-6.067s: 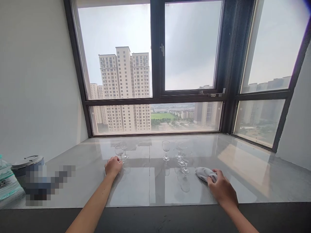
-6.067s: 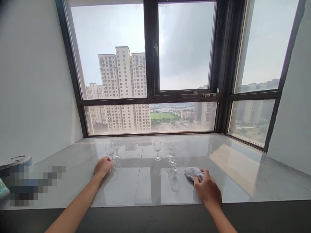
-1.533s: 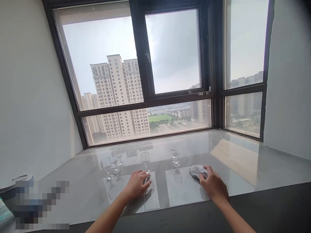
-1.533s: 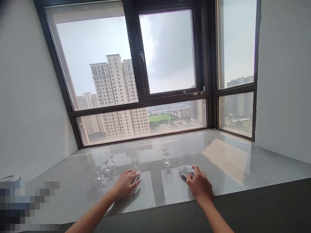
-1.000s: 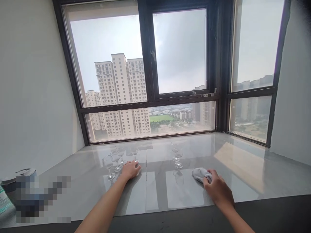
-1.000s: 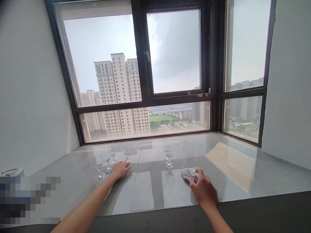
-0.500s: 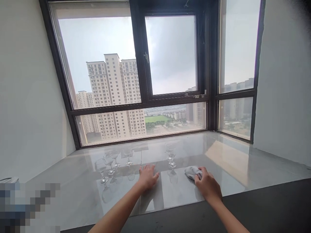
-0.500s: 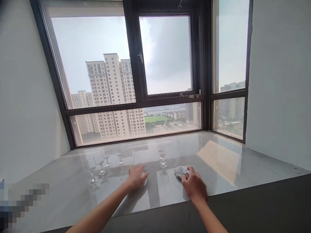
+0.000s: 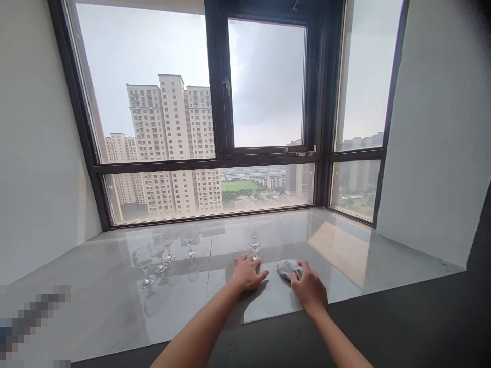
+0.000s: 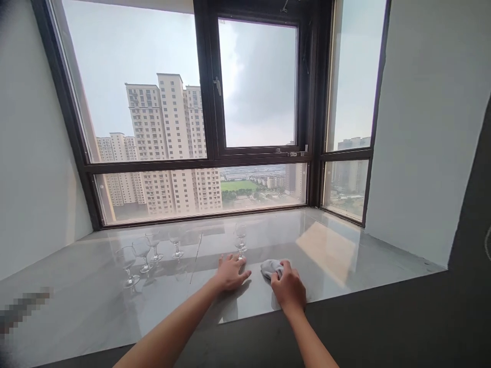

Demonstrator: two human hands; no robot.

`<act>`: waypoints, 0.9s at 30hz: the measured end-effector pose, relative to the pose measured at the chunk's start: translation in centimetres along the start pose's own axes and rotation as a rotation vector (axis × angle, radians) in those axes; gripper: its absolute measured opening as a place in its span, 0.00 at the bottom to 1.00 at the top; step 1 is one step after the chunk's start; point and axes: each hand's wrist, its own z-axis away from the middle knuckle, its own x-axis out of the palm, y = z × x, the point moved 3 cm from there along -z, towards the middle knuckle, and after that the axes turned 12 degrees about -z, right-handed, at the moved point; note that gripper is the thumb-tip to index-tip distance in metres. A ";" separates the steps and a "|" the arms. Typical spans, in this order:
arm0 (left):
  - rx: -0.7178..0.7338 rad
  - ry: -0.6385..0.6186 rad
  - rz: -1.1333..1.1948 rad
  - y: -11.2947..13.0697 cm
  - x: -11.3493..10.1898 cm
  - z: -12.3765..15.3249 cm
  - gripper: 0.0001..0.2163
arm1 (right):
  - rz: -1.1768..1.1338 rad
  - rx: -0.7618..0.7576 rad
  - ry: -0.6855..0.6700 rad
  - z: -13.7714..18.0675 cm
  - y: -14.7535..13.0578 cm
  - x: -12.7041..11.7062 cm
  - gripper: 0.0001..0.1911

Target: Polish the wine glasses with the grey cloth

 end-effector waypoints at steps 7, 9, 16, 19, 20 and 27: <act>-0.076 0.024 -0.022 -6.3 -0.4 7.9 0.34 | -0.031 -0.008 -0.014 -0.2 0.4 0.4 0.17; -0.145 0.030 -0.056 -8.7 -1.1 9.6 0.33 | -0.039 -0.028 -0.015 -0.2 0.6 0.5 0.17; -0.388 0.001 -0.143 -15.8 -2.1 11.7 0.31 | -0.038 -0.058 -0.006 -0.4 0.8 0.9 0.17; -0.457 0.017 -0.164 -17.9 -2.1 11.4 0.31 | -0.031 -0.052 -0.001 -0.3 0.7 0.7 0.17; -0.472 0.020 -0.166 -18.4 -2.1 11.2 0.31 | -0.033 -0.048 -0.006 -0.2 0.6 0.6 0.17; -0.535 -0.005 -0.193 -20.5 -2.1 10.0 0.31 | -0.037 -0.008 -0.019 0.0 0.2 0.2 0.18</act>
